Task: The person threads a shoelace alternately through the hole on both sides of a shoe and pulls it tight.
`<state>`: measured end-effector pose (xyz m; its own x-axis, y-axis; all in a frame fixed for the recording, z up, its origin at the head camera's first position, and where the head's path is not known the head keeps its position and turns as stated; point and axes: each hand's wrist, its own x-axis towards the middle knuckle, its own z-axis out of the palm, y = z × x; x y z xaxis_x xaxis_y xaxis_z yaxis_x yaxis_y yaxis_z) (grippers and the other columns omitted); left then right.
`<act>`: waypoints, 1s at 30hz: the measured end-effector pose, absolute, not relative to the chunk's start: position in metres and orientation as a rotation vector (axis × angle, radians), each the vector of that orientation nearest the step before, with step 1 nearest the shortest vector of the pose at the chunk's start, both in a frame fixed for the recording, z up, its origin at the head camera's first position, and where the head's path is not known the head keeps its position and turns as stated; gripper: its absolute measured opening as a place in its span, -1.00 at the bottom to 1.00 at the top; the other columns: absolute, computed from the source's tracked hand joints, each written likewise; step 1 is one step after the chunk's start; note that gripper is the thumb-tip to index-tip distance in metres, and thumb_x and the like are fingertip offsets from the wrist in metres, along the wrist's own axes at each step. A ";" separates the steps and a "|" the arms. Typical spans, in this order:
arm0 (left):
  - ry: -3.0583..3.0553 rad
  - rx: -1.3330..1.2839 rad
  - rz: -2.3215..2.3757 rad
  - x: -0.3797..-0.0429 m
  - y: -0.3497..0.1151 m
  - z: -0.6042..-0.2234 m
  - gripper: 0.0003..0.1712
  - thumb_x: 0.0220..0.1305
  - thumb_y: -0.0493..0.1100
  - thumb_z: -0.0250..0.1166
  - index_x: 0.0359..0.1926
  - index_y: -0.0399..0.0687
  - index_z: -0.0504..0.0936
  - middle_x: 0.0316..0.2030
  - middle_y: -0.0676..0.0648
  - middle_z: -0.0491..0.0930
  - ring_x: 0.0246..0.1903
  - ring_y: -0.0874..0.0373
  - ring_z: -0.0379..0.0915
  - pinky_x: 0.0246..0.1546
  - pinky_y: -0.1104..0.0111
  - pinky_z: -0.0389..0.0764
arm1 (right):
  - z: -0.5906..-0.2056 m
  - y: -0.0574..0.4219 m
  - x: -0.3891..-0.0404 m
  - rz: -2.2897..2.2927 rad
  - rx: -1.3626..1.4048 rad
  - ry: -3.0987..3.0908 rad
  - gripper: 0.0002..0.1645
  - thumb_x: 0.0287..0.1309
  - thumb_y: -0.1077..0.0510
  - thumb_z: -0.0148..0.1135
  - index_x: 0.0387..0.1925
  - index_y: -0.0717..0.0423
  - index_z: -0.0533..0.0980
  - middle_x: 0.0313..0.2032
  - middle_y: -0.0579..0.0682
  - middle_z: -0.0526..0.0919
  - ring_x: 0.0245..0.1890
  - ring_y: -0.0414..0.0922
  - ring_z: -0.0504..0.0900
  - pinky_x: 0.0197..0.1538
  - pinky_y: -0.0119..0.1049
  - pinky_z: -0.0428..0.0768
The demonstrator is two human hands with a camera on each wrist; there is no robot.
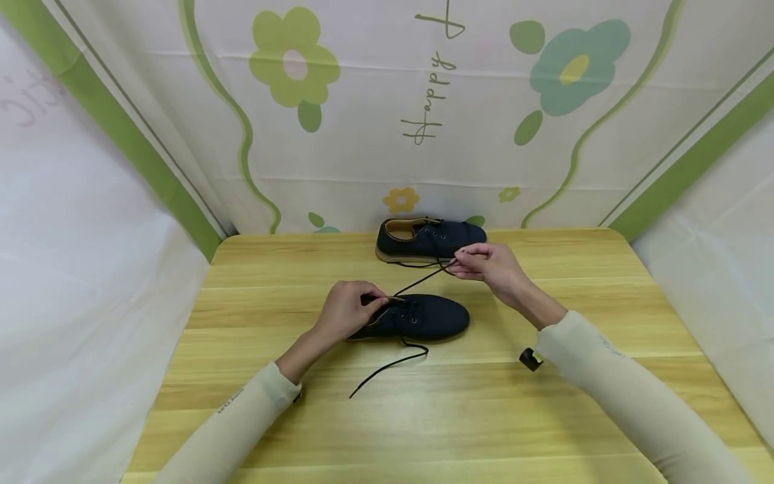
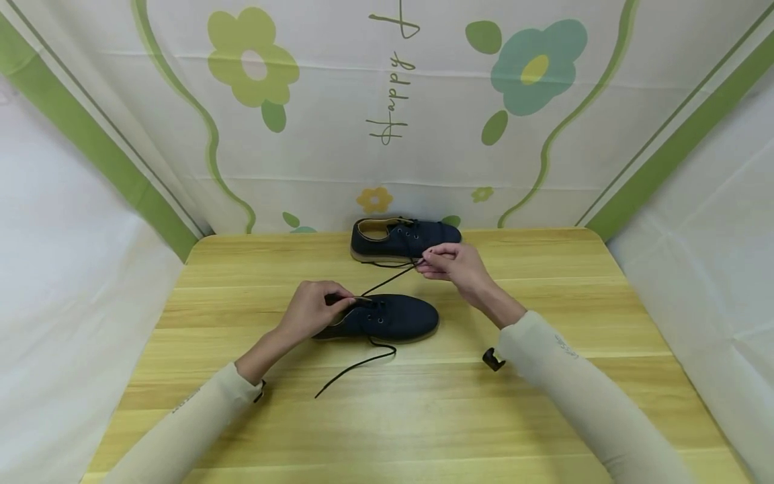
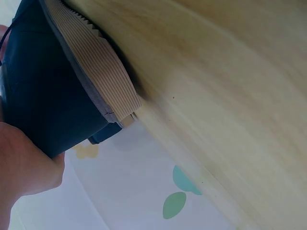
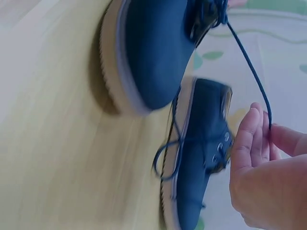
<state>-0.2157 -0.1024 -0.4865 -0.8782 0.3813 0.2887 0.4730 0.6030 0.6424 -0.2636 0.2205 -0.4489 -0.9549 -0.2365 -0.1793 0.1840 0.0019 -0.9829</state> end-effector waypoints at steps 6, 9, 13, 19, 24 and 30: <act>-2.699 -0.733 -1.128 -0.215 -0.102 -0.486 -0.92 0.39 -0.18 0.48 -0.25 -0.03 0.88 -0.27 0.04 0.83 -0.36 0.23 0.70 -0.28 0.30 0.65 | -0.454 0.251 -0.264 -2.088 0.007 1.975 -0.89 0.49 0.31 0.25 -0.09 0.27 0.67 -0.21 0.03 0.83 -0.17 -0.11 0.85 0.02 -0.20 0.74; -2.696 -0.731 -1.127 -0.215 -0.102 -0.486 -0.93 0.37 -0.18 0.49 -0.24 -0.04 0.89 -0.27 0.03 0.83 -0.28 0.17 0.75 -0.20 0.24 0.70 | -0.455 0.268 -0.263 -2.131 0.026 1.962 -0.89 0.49 0.33 0.24 -0.10 0.25 0.67 -0.22 0.03 0.83 -0.19 -0.12 0.85 0.01 -0.23 0.75; -2.699 -0.725 -1.127 -0.215 -0.102 -0.486 -0.95 0.37 -0.20 0.49 -0.24 -0.03 0.89 -0.27 0.03 0.83 -0.29 0.17 0.75 -0.21 0.24 0.70 | -0.455 0.288 -0.261 -2.163 0.049 1.962 -0.89 0.48 0.33 0.25 -0.10 0.25 0.68 -0.22 0.03 0.83 -0.18 -0.12 0.85 0.01 -0.23 0.74; -2.702 -0.723 -1.146 -0.214 -0.103 -0.486 -0.95 0.35 -0.23 0.50 -0.23 -0.01 0.89 -0.27 0.04 0.83 -0.31 0.20 0.73 -0.23 0.27 0.68 | -0.458 0.318 -0.256 -2.206 0.129 1.971 -0.91 0.44 0.30 0.31 -0.11 0.20 0.70 -0.22 0.01 0.84 -0.21 -0.14 0.85 0.02 -0.23 0.74; -2.699 -0.728 -1.139 -0.214 -0.103 -0.486 -0.95 0.35 -0.24 0.50 -0.24 -0.03 0.88 -0.26 0.03 0.83 -0.26 0.17 0.76 -0.17 0.22 0.71 | -0.459 0.342 -0.253 -2.251 0.173 1.947 -0.90 0.45 0.32 0.29 -0.11 0.18 0.70 -0.22 0.02 0.84 -0.20 -0.14 0.85 -0.02 -0.28 0.75; -2.698 -0.733 -1.124 -0.215 -0.102 -0.485 -0.95 0.36 -0.24 0.49 -0.24 -0.05 0.88 -0.26 0.02 0.83 -0.26 0.15 0.76 -0.18 0.21 0.71 | -0.457 0.369 -0.251 -2.297 0.220 1.945 -0.89 0.46 0.32 0.27 -0.11 0.20 0.70 -0.23 0.04 0.84 -0.20 -0.13 0.86 -0.04 -0.30 0.75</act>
